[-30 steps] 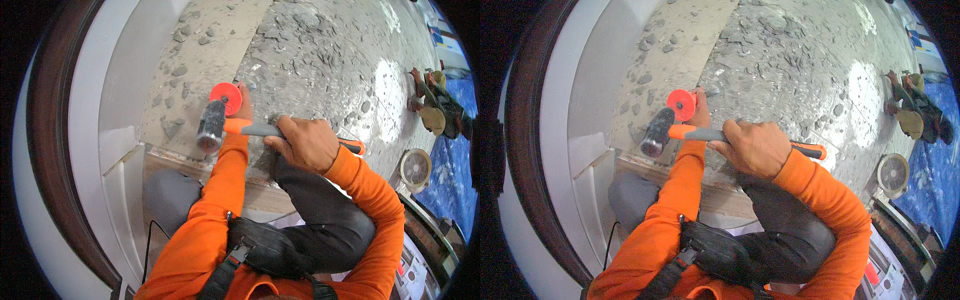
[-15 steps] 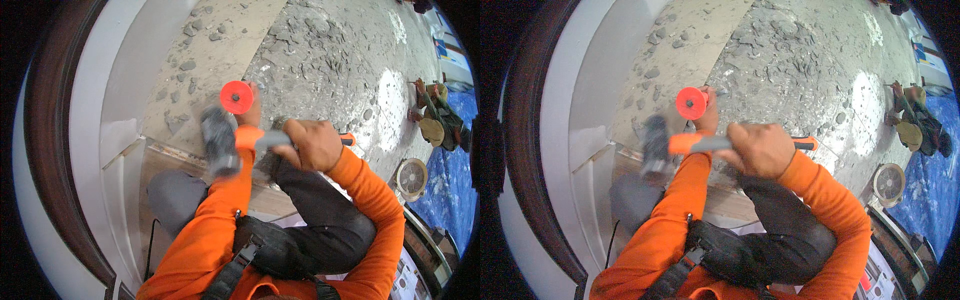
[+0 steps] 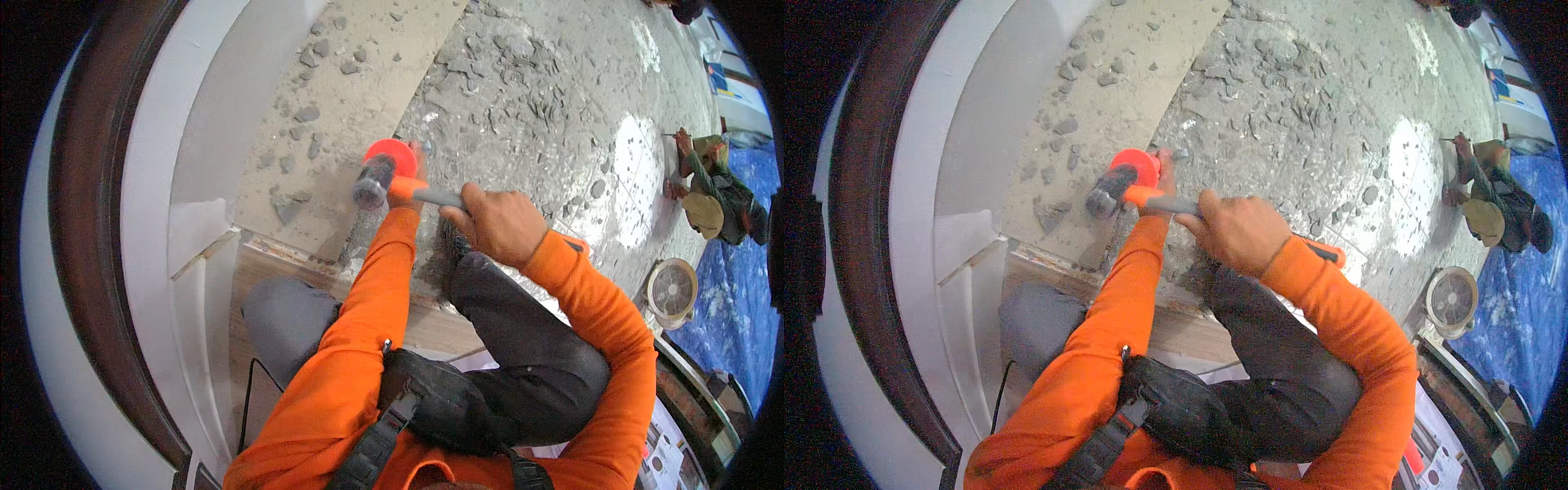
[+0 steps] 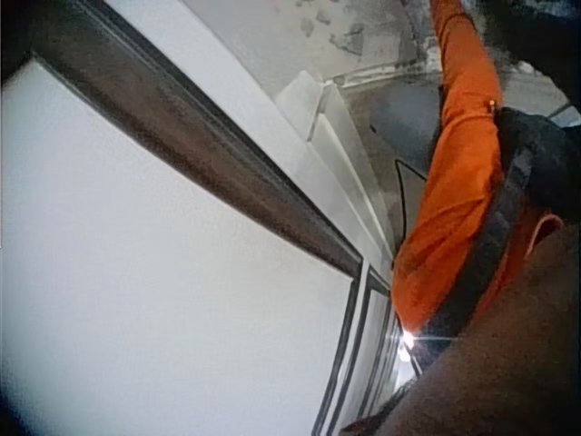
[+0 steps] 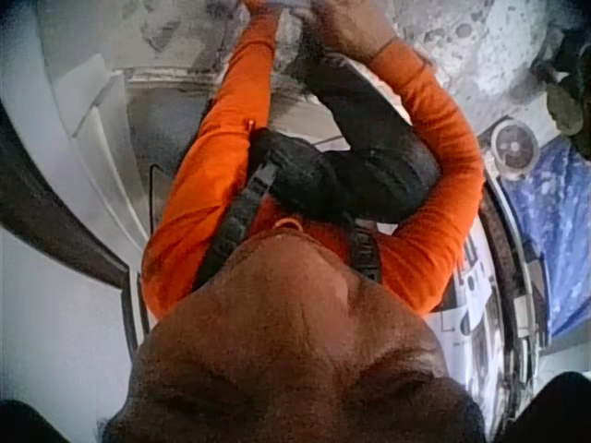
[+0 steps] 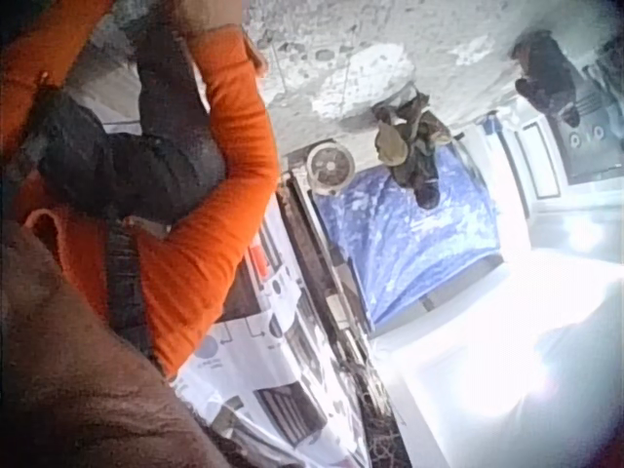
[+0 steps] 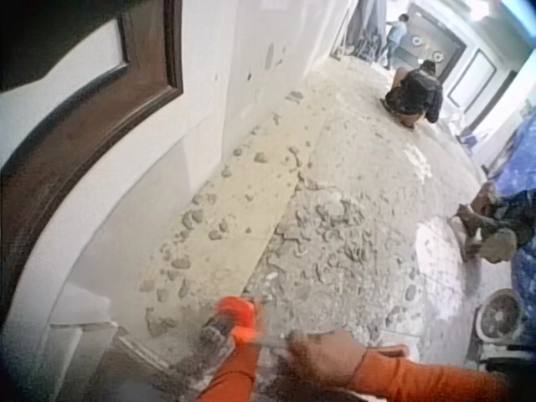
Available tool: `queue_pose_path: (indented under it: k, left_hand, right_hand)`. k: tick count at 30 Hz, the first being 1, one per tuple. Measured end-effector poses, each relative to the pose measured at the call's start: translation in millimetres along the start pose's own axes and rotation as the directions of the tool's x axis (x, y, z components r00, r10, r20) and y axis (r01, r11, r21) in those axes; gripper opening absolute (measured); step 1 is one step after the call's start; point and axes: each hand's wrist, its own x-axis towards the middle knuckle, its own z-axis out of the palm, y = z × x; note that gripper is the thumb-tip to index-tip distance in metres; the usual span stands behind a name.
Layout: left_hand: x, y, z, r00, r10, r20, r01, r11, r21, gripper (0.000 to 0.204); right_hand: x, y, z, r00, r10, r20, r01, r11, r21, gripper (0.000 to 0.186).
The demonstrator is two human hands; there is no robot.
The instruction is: The person uses a red suction cup and a hammer to remove tiles from a concrete floor. They attach the suction cup to a tile, then repeatedly strike the handle with the hammer to loosen and lift the tile from the surface.
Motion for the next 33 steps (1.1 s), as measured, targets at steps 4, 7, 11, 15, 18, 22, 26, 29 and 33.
queue_pose_path:
  k: [4,7,11,15,18,22,26,29,33]
  left_hand:
    - [3,-11,-1,0.998,0.051,-0.04,-0.055,0.993,-0.103,0.035]
    - [-3,-12,-3,0.998,0.054,-0.029,-0.058,0.978,-0.2,0.035]
    - [-4,-3,-4,1.0,-0.025,-0.004,0.024,0.978,-0.206,0.018]
    - [2,0,-10,0.995,-0.075,-0.06,0.046,0.922,-0.384,0.032]
    - [1,-16,-17,0.997,-0.021,-0.07,0.002,0.966,-0.26,0.03]
    - [-5,-8,-5,0.999,-0.042,0.021,0.046,0.971,-0.235,0.017]
    - [4,-28,8,0.999,-0.013,-0.033,0.007,0.985,-0.173,0.015]
    - [4,-33,4,0.999,0.025,0.021,-0.023,0.992,-0.122,0.013]
    - [-4,-22,2,1.0,-0.001,-0.019,-0.005,0.952,-0.306,0.029]
  right_hand:
    - [6,-27,-25,0.992,0.107,0.072,-0.103,0.993,-0.06,0.042]
    - [1,-48,-37,0.989,-0.12,-0.088,0.129,0.986,0.107,0.047]
    - [1,-18,-12,0.969,-0.219,-0.115,0.232,0.966,0.113,0.049]
    - [11,-8,0,0.981,0.133,0.143,-0.113,0.984,-0.14,0.048]
    - [11,-40,-20,0.998,-0.055,0.021,0.055,0.998,-0.037,0.048]
    - [8,-53,-32,0.966,-0.253,-0.059,0.258,0.96,0.107,0.048]
    - [22,-3,10,0.992,0.094,0.08,-0.086,0.991,-0.1,0.043]
    - [23,-23,-11,0.995,0.058,0.076,-0.049,0.992,-0.114,0.042]
    - [16,-61,-31,0.989,-0.146,-0.031,0.147,0.988,0.041,0.044]
